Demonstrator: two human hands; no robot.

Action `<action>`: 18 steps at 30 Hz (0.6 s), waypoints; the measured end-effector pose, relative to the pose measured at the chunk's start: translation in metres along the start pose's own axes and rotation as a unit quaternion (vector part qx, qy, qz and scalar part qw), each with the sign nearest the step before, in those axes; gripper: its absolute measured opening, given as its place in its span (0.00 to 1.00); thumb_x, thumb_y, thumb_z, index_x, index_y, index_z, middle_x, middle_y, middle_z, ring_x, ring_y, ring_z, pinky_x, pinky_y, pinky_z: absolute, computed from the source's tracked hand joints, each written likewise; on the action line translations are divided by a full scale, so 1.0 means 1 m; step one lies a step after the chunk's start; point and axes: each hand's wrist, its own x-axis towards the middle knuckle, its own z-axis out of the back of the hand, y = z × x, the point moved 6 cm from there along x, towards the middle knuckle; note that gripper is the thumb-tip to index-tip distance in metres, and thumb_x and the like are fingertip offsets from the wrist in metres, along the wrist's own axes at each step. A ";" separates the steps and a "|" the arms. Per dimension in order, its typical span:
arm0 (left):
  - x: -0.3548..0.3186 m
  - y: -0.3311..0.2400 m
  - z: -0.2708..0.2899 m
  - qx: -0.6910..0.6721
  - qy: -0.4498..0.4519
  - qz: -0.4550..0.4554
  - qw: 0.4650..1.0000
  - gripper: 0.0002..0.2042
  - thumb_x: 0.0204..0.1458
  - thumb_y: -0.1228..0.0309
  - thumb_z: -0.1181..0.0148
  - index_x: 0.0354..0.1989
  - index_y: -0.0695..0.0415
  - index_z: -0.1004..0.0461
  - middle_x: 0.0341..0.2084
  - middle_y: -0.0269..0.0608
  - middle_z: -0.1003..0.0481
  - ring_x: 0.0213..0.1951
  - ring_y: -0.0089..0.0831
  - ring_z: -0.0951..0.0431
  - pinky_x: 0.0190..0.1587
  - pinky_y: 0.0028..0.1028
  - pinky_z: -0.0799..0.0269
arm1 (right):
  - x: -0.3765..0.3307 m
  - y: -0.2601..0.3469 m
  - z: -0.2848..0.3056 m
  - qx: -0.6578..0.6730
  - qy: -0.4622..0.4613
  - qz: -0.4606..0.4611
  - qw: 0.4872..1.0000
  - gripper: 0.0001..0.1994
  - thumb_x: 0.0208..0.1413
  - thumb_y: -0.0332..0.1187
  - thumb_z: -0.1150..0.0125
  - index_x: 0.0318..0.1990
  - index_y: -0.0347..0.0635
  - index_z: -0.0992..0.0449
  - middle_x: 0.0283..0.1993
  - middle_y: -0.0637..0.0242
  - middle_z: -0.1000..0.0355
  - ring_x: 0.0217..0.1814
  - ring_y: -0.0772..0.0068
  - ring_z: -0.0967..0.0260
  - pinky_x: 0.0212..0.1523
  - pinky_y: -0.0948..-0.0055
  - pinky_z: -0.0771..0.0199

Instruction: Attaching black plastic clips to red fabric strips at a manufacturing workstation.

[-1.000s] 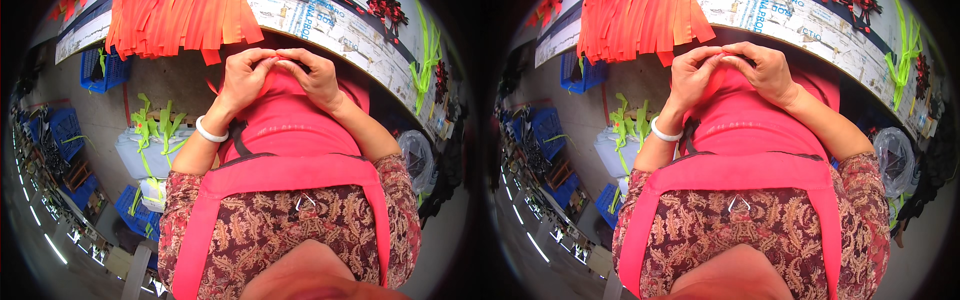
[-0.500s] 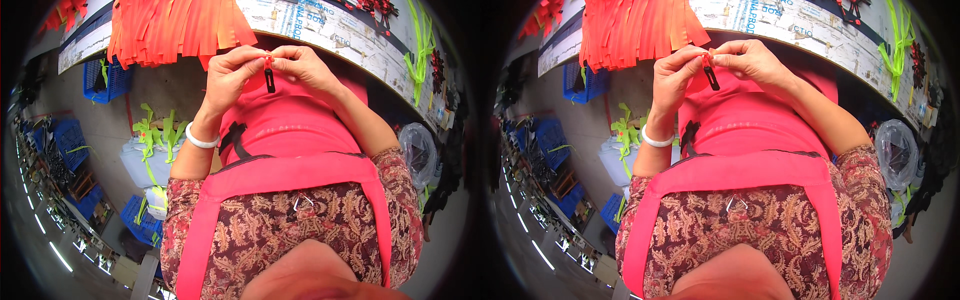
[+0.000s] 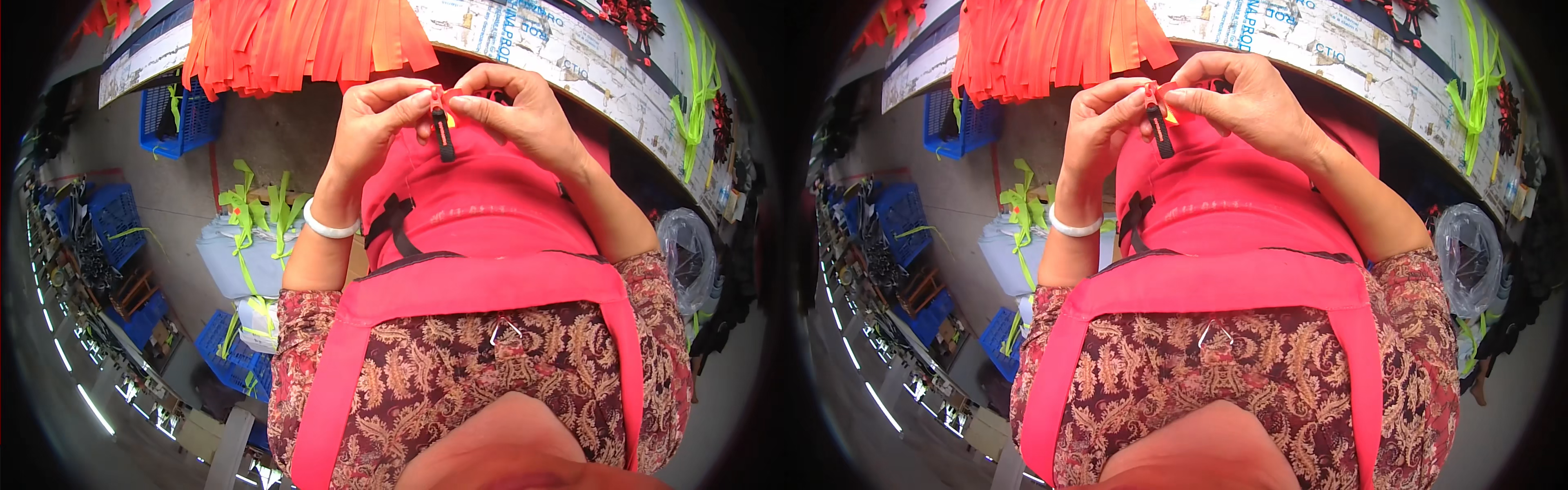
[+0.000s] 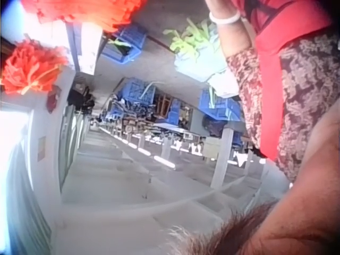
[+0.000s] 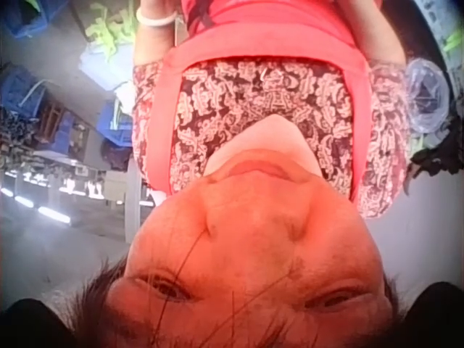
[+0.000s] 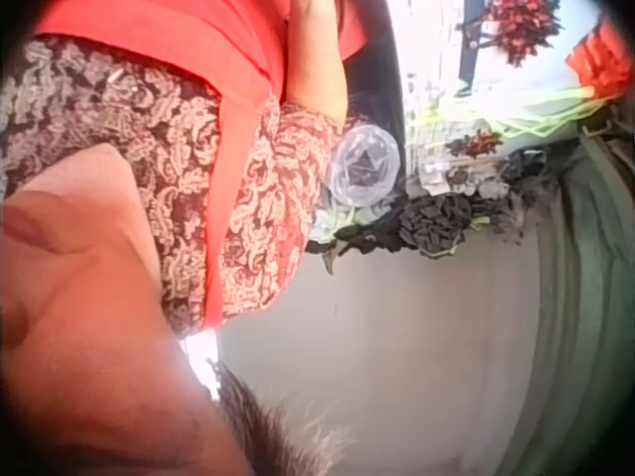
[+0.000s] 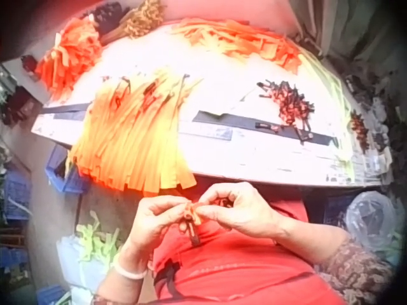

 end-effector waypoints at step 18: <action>-0.008 -0.003 0.001 0.066 0.055 -0.005 0.996 0.08 0.55 0.76 0.40 0.39 0.68 0.22 0.28 0.42 0.21 0.25 0.24 0.24 0.29 0.21 0.27 | -0.009 0.002 -0.008 -0.015 -0.001 -0.039 0.999 0.08 0.56 0.33 0.37 0.32 0.36 0.23 0.22 0.76 0.31 0.21 0.91 0.40 0.21 0.88 0.41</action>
